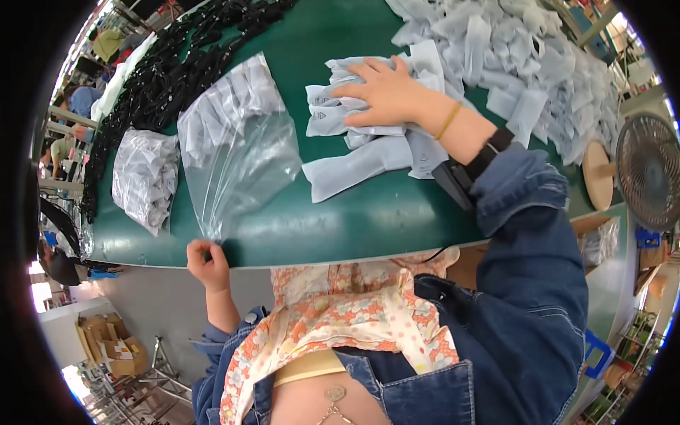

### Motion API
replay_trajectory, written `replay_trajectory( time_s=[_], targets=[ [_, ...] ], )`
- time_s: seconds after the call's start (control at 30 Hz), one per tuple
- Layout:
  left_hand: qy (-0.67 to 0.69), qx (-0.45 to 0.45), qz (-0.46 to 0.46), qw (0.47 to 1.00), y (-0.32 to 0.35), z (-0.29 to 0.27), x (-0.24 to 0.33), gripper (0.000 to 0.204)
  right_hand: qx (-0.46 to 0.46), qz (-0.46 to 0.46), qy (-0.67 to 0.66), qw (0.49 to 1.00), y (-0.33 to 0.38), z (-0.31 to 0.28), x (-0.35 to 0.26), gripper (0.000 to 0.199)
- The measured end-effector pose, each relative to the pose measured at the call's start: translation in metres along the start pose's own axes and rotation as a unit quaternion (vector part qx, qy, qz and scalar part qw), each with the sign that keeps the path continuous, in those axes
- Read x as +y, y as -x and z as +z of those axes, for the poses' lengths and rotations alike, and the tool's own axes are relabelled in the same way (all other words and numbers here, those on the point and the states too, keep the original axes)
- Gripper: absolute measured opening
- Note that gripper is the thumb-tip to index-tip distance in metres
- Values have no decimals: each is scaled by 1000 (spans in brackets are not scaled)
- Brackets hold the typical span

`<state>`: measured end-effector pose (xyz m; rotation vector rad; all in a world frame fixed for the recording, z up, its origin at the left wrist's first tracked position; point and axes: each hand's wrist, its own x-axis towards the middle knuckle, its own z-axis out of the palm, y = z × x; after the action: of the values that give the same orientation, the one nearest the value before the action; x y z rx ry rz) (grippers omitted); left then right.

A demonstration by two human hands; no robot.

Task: The person gathers several small white pouches by hand, stacks them together, and slides the stack into a clear plastic bag. After pressing the air out of the bag, they set it aside on the table and repeat the process.

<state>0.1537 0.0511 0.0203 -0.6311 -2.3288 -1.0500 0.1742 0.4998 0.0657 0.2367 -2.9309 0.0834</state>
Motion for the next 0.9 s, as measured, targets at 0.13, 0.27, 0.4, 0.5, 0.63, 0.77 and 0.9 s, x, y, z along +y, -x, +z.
replay_trajectory(
  time_s=[0.13, 0.27, 0.4, 0.5, 0.63, 0.77, 0.9],
  targets=[
    [1, -50, 173, 984, -20, 0, 36, 12, 118, 57, -88, 987, 46, -53, -53, 50],
    [65, -111, 283, 950, -46, 41, 108, 16, 38, 89, -92, 991, 106, -39, -149, 38],
    [90, -251, 282, 922, -68, 132, 155, 20, -24, 200, -37, 979, 122, -19, -179, 36],
    [76, -330, 225, 914, -76, 152, 162, 25, -7, 224, -60, 973, 129, -25, -181, 36],
    [72, -445, 99, 887, -73, 145, 159, 33, 63, 233, -54, 969, 142, -15, -169, 33],
    [84, -437, -14, 895, -64, 101, 152, 37, 52, 284, -41, 956, 140, -22, -165, 29],
    [12, -416, -48, 908, -48, 68, 125, 35, 4, 189, -75, 979, 136, -22, -180, 27]
  ],
)
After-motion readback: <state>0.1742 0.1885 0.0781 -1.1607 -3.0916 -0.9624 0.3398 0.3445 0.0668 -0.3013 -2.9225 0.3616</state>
